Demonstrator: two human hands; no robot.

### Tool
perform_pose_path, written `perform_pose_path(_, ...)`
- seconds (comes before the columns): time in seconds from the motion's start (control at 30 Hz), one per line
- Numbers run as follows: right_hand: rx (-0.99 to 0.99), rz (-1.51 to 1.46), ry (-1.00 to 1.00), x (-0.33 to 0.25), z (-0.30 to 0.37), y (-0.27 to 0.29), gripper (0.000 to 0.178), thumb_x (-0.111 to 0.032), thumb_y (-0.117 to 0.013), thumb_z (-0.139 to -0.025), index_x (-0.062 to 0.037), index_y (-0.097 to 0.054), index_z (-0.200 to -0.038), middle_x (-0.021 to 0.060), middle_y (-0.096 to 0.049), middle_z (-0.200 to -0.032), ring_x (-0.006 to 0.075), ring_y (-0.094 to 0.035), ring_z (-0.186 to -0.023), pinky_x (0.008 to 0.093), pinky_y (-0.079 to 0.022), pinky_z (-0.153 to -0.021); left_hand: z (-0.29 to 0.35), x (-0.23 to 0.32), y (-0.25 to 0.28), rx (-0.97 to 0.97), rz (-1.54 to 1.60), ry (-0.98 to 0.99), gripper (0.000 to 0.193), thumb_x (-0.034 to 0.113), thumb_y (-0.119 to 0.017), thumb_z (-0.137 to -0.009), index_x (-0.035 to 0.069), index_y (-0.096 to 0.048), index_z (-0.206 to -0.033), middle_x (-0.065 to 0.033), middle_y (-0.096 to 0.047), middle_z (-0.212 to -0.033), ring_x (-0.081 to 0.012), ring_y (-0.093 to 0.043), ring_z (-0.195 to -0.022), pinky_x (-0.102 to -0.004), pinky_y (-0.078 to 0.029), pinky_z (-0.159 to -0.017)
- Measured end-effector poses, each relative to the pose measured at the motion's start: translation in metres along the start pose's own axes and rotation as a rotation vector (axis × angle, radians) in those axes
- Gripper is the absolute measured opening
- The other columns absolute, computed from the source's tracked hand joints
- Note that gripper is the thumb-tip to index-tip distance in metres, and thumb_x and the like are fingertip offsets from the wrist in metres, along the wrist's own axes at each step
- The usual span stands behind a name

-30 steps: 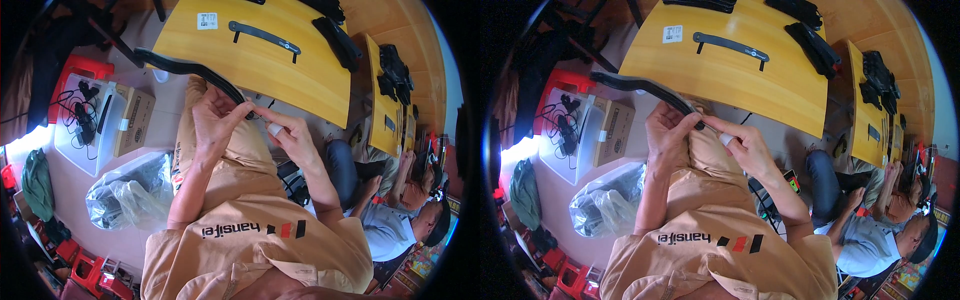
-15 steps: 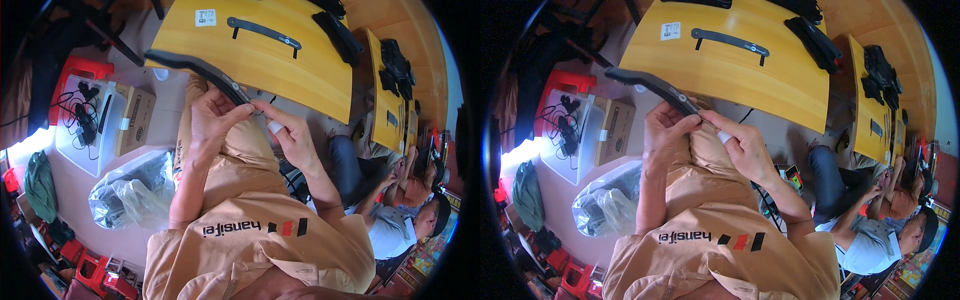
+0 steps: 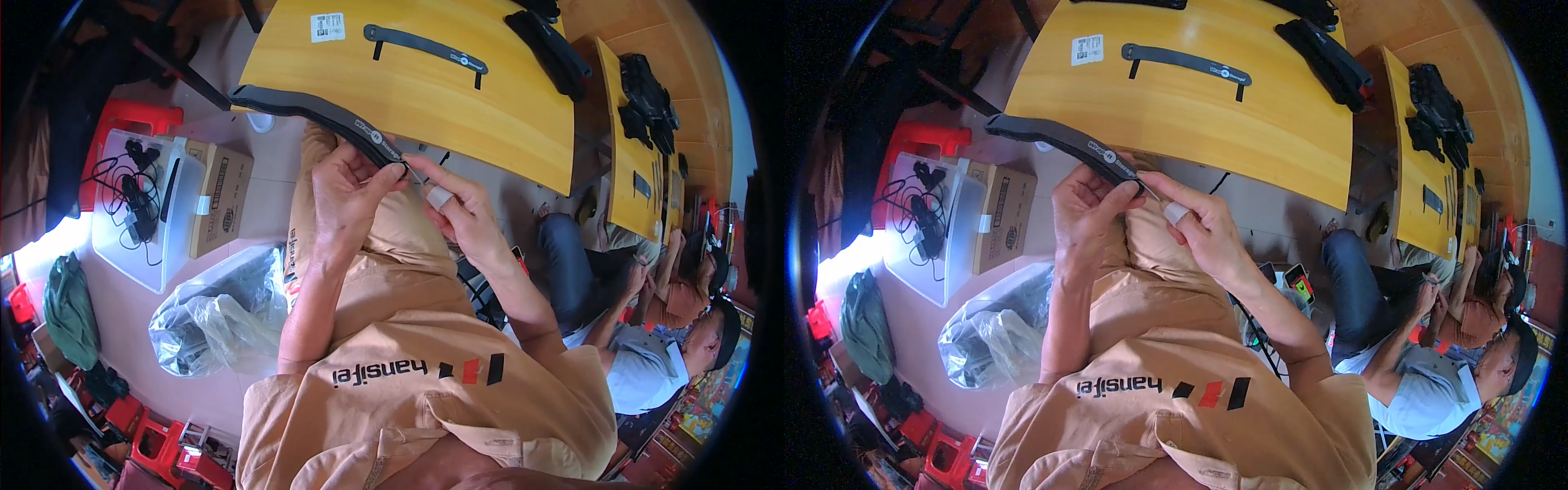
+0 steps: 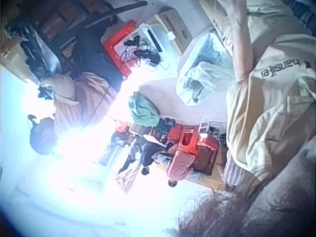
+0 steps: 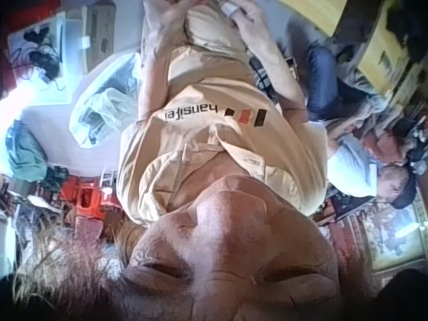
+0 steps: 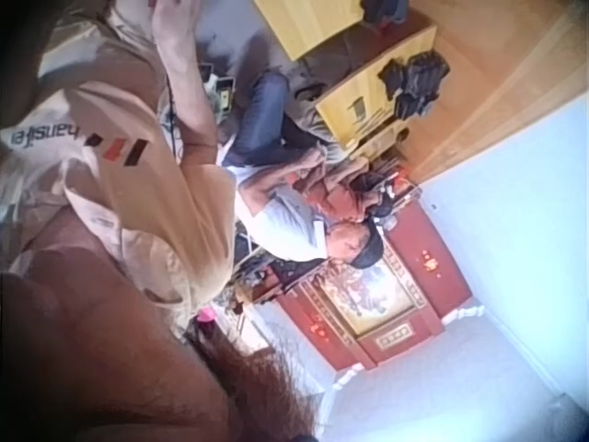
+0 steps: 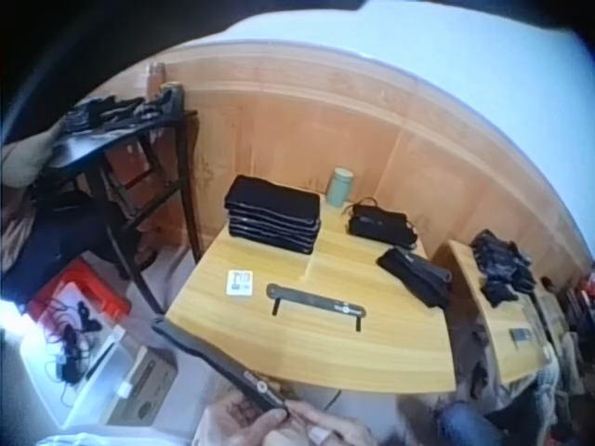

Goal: Assembling plastic strap components by inserting small pins using a screwdriver.

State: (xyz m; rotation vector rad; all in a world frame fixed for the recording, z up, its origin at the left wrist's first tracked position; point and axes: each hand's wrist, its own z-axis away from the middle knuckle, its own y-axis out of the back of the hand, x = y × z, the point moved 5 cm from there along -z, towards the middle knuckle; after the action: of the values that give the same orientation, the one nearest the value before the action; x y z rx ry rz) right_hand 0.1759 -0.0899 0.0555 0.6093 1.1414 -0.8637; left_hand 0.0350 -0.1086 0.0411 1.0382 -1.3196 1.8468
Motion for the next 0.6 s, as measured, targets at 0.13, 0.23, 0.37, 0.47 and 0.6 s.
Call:
perform_pose_path(0.13,-0.023,0.248,0.027,-0.012,0.000,0.003,0.047,0.004,-0.037,-0.080,-0.0095,-0.050,-0.123,-0.0008,-0.056,-0.069,0.0043,-0.038,-0.051,0.0180,-0.033,-0.047,0.000,0.000,0.001,0.000,-0.015,0.026,0.026,-0.005,-0.060,-0.076,-0.007,-0.053,-0.101,-0.0106,-0.061,-0.084,-0.0141,-0.061,-0.077,-0.0249,-0.053,-0.068)
perform_pose_path(0.23,-0.052,0.208,0.022,-0.012,0.000,0.005,0.056,0.011,-0.035,-0.073,-0.0096,-0.049,-0.123,0.0047,-0.064,-0.094,0.0067,-0.047,-0.057,0.0195,-0.038,-0.050,-0.001,-0.002,0.002,-0.025,-0.036,0.045,0.026,-0.004,-0.060,-0.076,-0.007,-0.053,-0.100,-0.0101,-0.062,-0.083,-0.0133,-0.061,-0.077,-0.0244,-0.052,-0.068)
perform_pose_path(0.37,-0.029,0.355,0.034,-0.017,0.001,0.006,0.063,0.017,-0.032,-0.067,-0.0100,-0.051,-0.121,0.0100,-0.059,-0.112,0.0129,-0.058,-0.081,0.0214,-0.044,-0.070,-0.002,-0.003,0.000,-0.059,-0.052,0.061,0.027,-0.003,-0.061,-0.076,-0.006,-0.054,-0.101,-0.0084,-0.062,-0.083,-0.0126,-0.060,-0.076,-0.0242,-0.051,-0.070)
perform_pose_path(0.47,-0.009,0.351,0.043,-0.015,0.002,0.007,0.063,0.018,-0.032,-0.067,-0.0100,-0.052,-0.120,0.0105,-0.059,-0.112,0.0151,-0.058,-0.093,0.0226,-0.043,-0.082,-0.002,-0.006,0.001,-0.058,-0.024,0.077,0.028,-0.003,-0.061,-0.076,-0.005,-0.054,-0.103,-0.0079,-0.061,-0.085,-0.0127,-0.060,-0.077,-0.0246,-0.051,-0.072)
perform_pose_path(0.6,-0.014,0.355,0.115,-0.021,0.005,0.006,0.063,0.018,-0.033,-0.067,-0.0113,-0.052,-0.120,0.0098,-0.060,-0.111,0.0151,-0.057,-0.096,0.0242,-0.043,-0.084,0.000,-0.002,-0.004,-0.096,0.060,0.106,0.028,-0.003,-0.060,-0.076,-0.005,-0.054,-0.103,-0.0079,-0.060,-0.089,-0.0132,-0.059,-0.081,-0.0260,-0.052,-0.074)
